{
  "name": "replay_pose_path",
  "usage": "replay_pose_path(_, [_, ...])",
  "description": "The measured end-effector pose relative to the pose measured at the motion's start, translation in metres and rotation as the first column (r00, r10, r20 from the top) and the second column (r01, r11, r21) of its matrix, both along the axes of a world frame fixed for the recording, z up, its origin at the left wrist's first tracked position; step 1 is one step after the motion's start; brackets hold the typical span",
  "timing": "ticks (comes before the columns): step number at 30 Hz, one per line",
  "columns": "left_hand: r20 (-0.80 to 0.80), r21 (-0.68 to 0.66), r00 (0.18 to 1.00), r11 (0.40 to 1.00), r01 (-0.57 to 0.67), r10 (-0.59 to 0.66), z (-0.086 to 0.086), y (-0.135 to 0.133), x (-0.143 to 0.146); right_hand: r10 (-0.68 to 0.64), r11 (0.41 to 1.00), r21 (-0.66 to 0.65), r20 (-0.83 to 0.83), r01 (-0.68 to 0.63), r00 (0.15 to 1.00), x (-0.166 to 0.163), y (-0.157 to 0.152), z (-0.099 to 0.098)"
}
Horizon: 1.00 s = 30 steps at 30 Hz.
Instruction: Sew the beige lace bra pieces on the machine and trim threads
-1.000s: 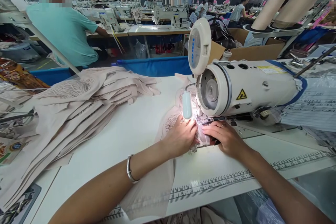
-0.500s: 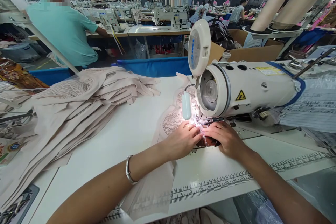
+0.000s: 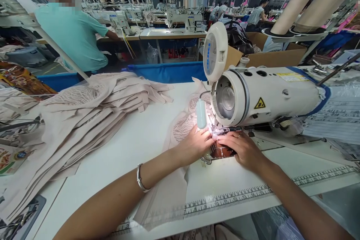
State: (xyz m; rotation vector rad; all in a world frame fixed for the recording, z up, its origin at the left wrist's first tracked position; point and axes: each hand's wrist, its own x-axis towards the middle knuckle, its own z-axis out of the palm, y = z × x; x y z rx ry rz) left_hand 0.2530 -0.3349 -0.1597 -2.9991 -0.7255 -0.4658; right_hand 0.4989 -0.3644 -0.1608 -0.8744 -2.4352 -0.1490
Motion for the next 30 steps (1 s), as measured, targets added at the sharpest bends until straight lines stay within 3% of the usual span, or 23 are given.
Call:
replay_pose_path(15, [0.0,-0.117,0.996,0.989,-0.093,0.094,-0.001,0.023,-0.01,-0.006,1.0,-0.03,-0.006,0.006,1.0,0.002,-0.002,0.001])
replay_pose_path(18, [0.046,-0.116,0.965,0.961,-0.252,0.258,-0.012,0.026,-0.005,-0.009,1.0,-0.01,0.005,0.009,1.0,0.0,-0.001,0.003])
replay_pose_path(22, [0.079,-0.097,0.859,0.861,-0.499,0.506,-0.023,0.031,-0.007,0.018,0.999,0.035,0.003,-0.018,1.0,-0.003,-0.002,0.009])
replay_pose_path(26, [0.111,-0.017,0.757,0.763,-0.646,0.644,-0.005,0.04,-0.062,0.068,0.995,0.067,0.006,-0.068,0.998,0.004,-0.015,0.012])
replay_pose_path(28, [0.159,0.028,0.648,0.653,-0.757,0.745,0.015,0.041,-0.112,0.098,0.988,0.121,0.03,-0.101,0.995,0.018,-0.019,0.003])
replay_pose_path(30, [0.243,0.067,0.471,0.47,-0.88,0.848,0.039,0.035,-0.167,0.126,0.979,0.151,0.085,-0.138,0.988,0.035,-0.018,-0.011])
